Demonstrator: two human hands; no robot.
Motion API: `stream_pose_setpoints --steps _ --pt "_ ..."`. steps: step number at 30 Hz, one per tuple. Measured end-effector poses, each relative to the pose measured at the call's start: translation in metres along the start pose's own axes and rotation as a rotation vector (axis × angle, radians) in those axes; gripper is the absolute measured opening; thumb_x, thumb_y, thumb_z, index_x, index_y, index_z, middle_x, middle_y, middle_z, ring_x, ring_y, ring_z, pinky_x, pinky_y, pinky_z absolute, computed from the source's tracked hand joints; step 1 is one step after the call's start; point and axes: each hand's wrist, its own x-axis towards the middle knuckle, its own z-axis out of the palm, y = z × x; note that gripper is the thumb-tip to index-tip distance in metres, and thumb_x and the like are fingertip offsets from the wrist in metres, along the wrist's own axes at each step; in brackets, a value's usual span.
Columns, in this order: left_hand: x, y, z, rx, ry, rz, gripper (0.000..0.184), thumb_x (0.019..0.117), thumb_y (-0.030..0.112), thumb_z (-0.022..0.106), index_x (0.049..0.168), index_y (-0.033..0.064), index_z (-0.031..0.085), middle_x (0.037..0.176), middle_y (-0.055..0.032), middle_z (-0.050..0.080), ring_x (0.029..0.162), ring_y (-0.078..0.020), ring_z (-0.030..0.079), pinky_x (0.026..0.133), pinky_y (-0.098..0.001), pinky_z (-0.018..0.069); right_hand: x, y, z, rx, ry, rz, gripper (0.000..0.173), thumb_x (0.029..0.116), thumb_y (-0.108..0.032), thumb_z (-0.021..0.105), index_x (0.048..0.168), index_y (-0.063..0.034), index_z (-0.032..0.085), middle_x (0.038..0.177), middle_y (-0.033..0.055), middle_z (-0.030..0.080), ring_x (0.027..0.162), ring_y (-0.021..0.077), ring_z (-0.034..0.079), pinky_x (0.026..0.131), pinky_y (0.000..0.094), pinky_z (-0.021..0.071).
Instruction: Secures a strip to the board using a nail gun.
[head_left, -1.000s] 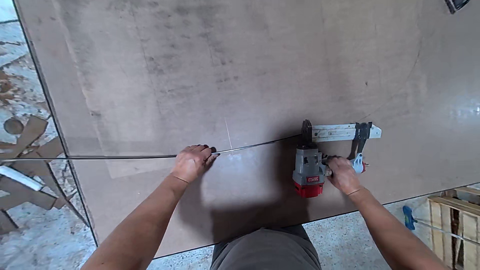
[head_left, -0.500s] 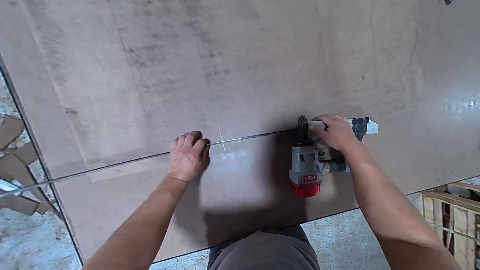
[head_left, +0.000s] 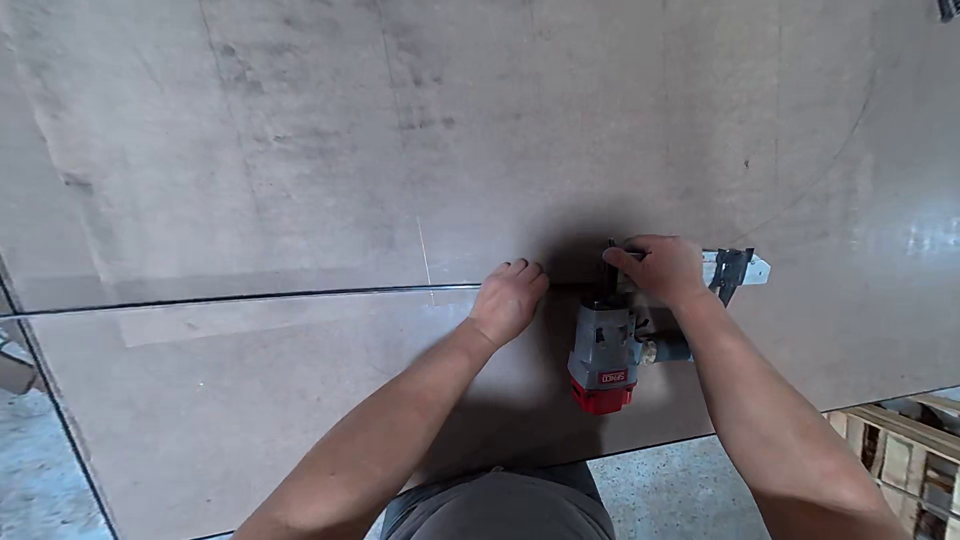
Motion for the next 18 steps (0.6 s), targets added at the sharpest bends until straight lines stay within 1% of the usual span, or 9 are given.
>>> stream_pose_setpoints --steps 3,5,7,9,11,12,14,18 --pt "-0.019 -0.004 0.001 0.02 0.022 0.02 0.021 0.1043 0.017 0.053 0.105 0.0051 0.07 0.106 -0.0128 0.072 0.103 -0.0326 0.069 0.085 -0.0478 0.0569 0.0 -0.012 -0.002 0.017 -0.006 0.013 0.084 0.0885 -0.089 0.034 0.095 -0.0168 0.078 0.085 0.0111 0.075 0.084 0.0352 0.073 0.072 0.0668 0.0525" --pt "-0.023 -0.005 0.002 0.047 0.047 0.012 0.022 0.1046 0.018 0.052 0.104 0.0045 0.07 0.104 -0.0133 0.072 0.1 -0.0326 0.069 0.084 -0.0475 0.0561 0.003 -0.021 -0.005 0.005 -0.032 0.014 0.087 0.0894 -0.089 0.03 0.091 -0.0148 0.075 0.08 0.0118 0.072 0.081 0.0351 0.072 0.069 0.0648 0.0517" --pt "-0.022 -0.004 0.004 0.067 0.088 -0.005 0.021 0.1035 0.019 0.054 0.099 0.0039 0.069 0.102 -0.0137 0.072 0.098 -0.0329 0.069 0.082 -0.0477 0.0564 0.007 -0.027 -0.005 -0.02 -0.016 0.002 0.089 0.0891 -0.089 0.026 0.087 -0.0141 0.073 0.075 0.0115 0.07 0.077 0.0343 0.071 0.064 0.0629 0.0504" --pt "-0.021 -0.002 0.006 0.07 0.118 -0.03 0.022 0.1027 0.02 0.056 0.096 0.0037 0.068 0.099 -0.0138 0.071 0.097 -0.0324 0.07 0.081 -0.0471 0.0567 0.011 -0.033 -0.005 -0.018 -0.025 0.015 0.09 0.0889 -0.09 0.025 0.089 -0.0143 0.075 0.077 0.0111 0.072 0.078 0.034 0.071 0.066 0.0634 0.0508" --pt "-0.022 -0.001 0.006 0.065 0.136 -0.049 0.021 0.1019 0.02 0.057 0.095 0.0035 0.069 0.097 -0.0136 0.071 0.096 -0.0318 0.07 0.08 -0.0463 0.0571 0.015 -0.037 -0.003 -0.014 -0.058 0.051 0.092 0.088 -0.091 0.023 0.092 -0.016 0.077 0.082 0.0099 0.074 0.082 0.033 0.073 0.07 0.064 0.0523" --pt "-0.022 -0.001 0.006 0.065 0.145 -0.051 0.021 0.1016 0.02 0.058 0.094 0.0034 0.068 0.096 -0.0137 0.071 0.094 -0.0318 0.07 0.08 -0.0461 0.057 0.017 -0.038 0.0 -0.015 -0.065 0.063 0.093 0.0877 -0.091 0.022 0.091 -0.0163 0.076 0.082 0.0096 0.074 0.082 0.0325 0.073 0.07 0.0635 0.0524" --pt "-0.023 -0.001 0.006 0.06 0.151 -0.049 0.02 0.1004 0.018 0.059 0.092 0.0032 0.068 0.093 -0.0139 0.07 0.092 -0.0324 0.07 0.077 -0.0465 0.0565 0.02 -0.039 0.002 -0.018 -0.067 0.065 0.093 0.0875 -0.092 0.022 0.089 -0.0154 0.075 0.079 0.01 0.073 0.08 0.0328 0.072 0.068 0.0633 0.0521" --pt "-0.024 -0.007 0.008 0.048 0.141 -0.021 0.016 0.0973 0.015 0.06 0.089 0.0038 0.067 0.097 -0.0131 0.072 0.094 -0.0317 0.07 0.077 -0.0469 0.0558 0.012 -0.042 -0.007 -0.016 -0.008 -0.004 0.09 0.0862 -0.092 0.025 0.085 -0.0168 0.074 0.073 0.0091 0.071 0.073 0.0322 0.071 0.063 0.0624 0.0506"
